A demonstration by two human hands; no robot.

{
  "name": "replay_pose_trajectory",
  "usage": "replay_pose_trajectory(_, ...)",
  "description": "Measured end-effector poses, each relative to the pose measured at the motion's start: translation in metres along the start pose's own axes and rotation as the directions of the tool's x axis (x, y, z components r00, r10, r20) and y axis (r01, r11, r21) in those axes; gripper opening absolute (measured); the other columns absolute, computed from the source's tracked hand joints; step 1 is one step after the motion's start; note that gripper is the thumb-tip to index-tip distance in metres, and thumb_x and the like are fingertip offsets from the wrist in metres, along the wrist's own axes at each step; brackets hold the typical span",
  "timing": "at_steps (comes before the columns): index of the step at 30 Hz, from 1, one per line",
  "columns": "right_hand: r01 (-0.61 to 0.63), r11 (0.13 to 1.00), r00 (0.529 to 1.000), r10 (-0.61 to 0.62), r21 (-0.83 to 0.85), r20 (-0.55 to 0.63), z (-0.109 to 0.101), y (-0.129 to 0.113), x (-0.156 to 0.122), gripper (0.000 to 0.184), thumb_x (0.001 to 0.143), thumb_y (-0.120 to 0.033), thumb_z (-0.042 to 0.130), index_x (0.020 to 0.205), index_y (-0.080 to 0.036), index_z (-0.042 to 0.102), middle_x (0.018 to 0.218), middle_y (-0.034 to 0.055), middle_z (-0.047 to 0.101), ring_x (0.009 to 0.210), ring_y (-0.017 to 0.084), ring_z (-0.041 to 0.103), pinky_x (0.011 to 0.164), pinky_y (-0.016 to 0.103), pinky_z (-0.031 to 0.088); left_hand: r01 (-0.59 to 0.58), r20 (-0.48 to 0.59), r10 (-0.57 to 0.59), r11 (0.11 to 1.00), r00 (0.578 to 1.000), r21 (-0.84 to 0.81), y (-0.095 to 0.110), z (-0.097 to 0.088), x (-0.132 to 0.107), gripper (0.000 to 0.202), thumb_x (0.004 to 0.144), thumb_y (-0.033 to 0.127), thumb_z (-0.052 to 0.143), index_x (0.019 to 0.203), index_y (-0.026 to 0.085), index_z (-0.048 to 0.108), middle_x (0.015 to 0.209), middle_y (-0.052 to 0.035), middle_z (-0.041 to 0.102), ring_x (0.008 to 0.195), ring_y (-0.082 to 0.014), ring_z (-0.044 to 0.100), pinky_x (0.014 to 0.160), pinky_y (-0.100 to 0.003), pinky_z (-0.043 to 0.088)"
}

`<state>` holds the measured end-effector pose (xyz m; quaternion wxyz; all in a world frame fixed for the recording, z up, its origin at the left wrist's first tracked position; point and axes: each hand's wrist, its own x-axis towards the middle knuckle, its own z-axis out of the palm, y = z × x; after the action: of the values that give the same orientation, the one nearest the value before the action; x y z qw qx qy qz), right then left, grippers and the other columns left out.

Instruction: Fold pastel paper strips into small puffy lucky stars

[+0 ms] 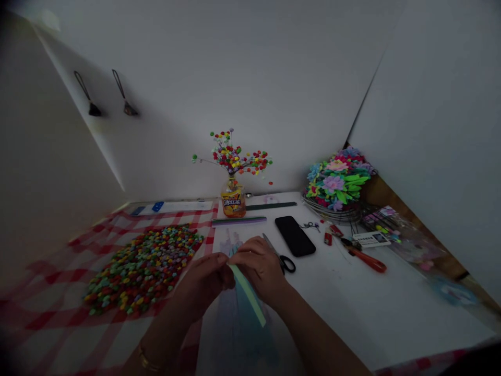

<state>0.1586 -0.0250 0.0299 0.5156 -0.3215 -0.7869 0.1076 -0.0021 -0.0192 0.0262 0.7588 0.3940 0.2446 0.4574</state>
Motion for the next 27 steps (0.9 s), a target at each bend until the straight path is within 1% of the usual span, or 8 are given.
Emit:
replay_pose_trajectory(2,0.059,0.997,0.998,-0.057,-0.048,0.032,0.001,0.001,-0.001,0.022,0.082,-0.015,0.050,0.088,-0.027,0.067,0.082,0.0041,0.061,0.082,0.018,0.051,0.075,0.034,0.042,0.042,0.006,-0.042,0.999,0.999,0.003,0.001,-0.002,0.000,0.013,0.074,0.020,0.058,0.063,0.012,0.058,0.049,-0.0011,0.055,0.048,-0.0105,0.048,0.053,-0.026,0.035)
replay_pose_trajectory(4,0.056,0.998,0.998,-0.054,-0.043,0.042,0.002,0.002,-0.001,0.020,0.082,-0.016,0.051,0.086,-0.028,0.067,0.081,0.0030,0.063,0.081,0.018,0.052,0.077,0.035,0.042,0.051,-0.007,-0.051,0.999,0.999,0.009,0.002,-0.003,-0.001,0.010,0.071,0.018,0.060,0.064,0.012,0.059,0.048,-0.0006,0.055,0.047,-0.0100,0.048,0.053,-0.025,0.035)
replay_pose_trajectory(7,-0.151,0.985,0.988,0.154,0.080,-0.030,0.007,0.002,-0.002,0.012,0.080,-0.023,0.057,0.089,-0.026,0.064,0.081,0.0025,0.063,0.080,0.017,0.056,0.077,0.034,0.043,-0.014,-0.057,0.016,0.999,0.998,0.030,0.004,-0.001,-0.001,0.009,0.068,0.018,0.063,0.063,0.012,0.059,0.049,0.0000,0.055,0.049,-0.0094,0.049,0.054,-0.024,0.035)
replay_pose_trajectory(9,-0.317,0.926,0.942,0.332,0.204,-0.044,0.009,0.002,-0.002,0.011,0.077,-0.028,0.060,0.087,-0.023,0.063,0.079,0.0025,0.062,0.077,0.017,0.057,0.072,0.031,0.045,-0.076,-0.095,0.082,0.995,0.992,0.063,0.006,0.001,-0.001,0.009,0.068,0.019,0.064,0.063,0.012,0.059,0.050,-0.0003,0.056,0.051,-0.0095,0.049,0.054,-0.023,0.035)
replay_pose_trajectory(13,-0.463,0.811,0.879,0.473,0.358,0.067,0.012,-0.002,-0.001,0.013,0.074,-0.033,0.063,0.073,-0.020,0.064,0.072,0.0018,0.058,0.070,0.016,0.056,0.065,0.028,0.044,-0.157,-0.134,0.181,0.973,0.974,0.171,0.008,0.004,-0.001,0.010,0.067,0.020,0.064,0.063,0.012,0.060,0.051,-0.0001,0.057,0.051,-0.0095,0.049,0.055,-0.023,0.036)
replay_pose_trajectory(17,-0.535,0.718,0.829,0.547,0.446,0.114,0.013,-0.008,-0.001,0.012,0.073,-0.031,0.063,0.072,-0.019,0.064,0.072,0.0008,0.058,0.069,0.015,0.056,0.065,0.028,0.043,-0.209,-0.138,0.266,0.920,0.954,0.330,0.009,0.004,-0.001,0.011,0.068,0.020,0.063,0.060,0.013,0.060,0.051,0.0013,0.056,0.052,-0.0085,0.048,0.055,-0.022,0.037)
replay_pose_trajectory(23,-0.540,0.734,0.824,0.560,0.411,0.083,0.013,-0.013,0.001,0.007,0.070,-0.024,0.064,0.067,-0.019,0.063,0.066,-0.0016,0.056,0.066,0.012,0.051,0.064,0.025,0.040,-0.214,-0.136,0.316,0.845,0.939,0.489,0.012,0.002,-0.003,0.011,0.068,0.023,0.064,0.063,0.014,0.061,0.054,0.0020,0.056,0.051,-0.0083,0.047,0.051,-0.020,0.036)
replay_pose_trajectory(27,-0.575,0.647,0.789,0.600,0.502,0.130,0.013,-0.013,0.002,0.007,0.071,-0.024,0.063,0.067,-0.018,0.062,0.065,-0.0019,0.057,0.064,0.011,0.050,0.062,0.024,0.039,-0.254,-0.072,0.356,0.781,0.932,0.571,0.012,0.000,-0.004,0.010,0.068,0.022,0.064,0.064,0.014,0.063,0.057,0.0009,0.057,0.056,-0.0097,0.049,0.054,-0.021,0.038)
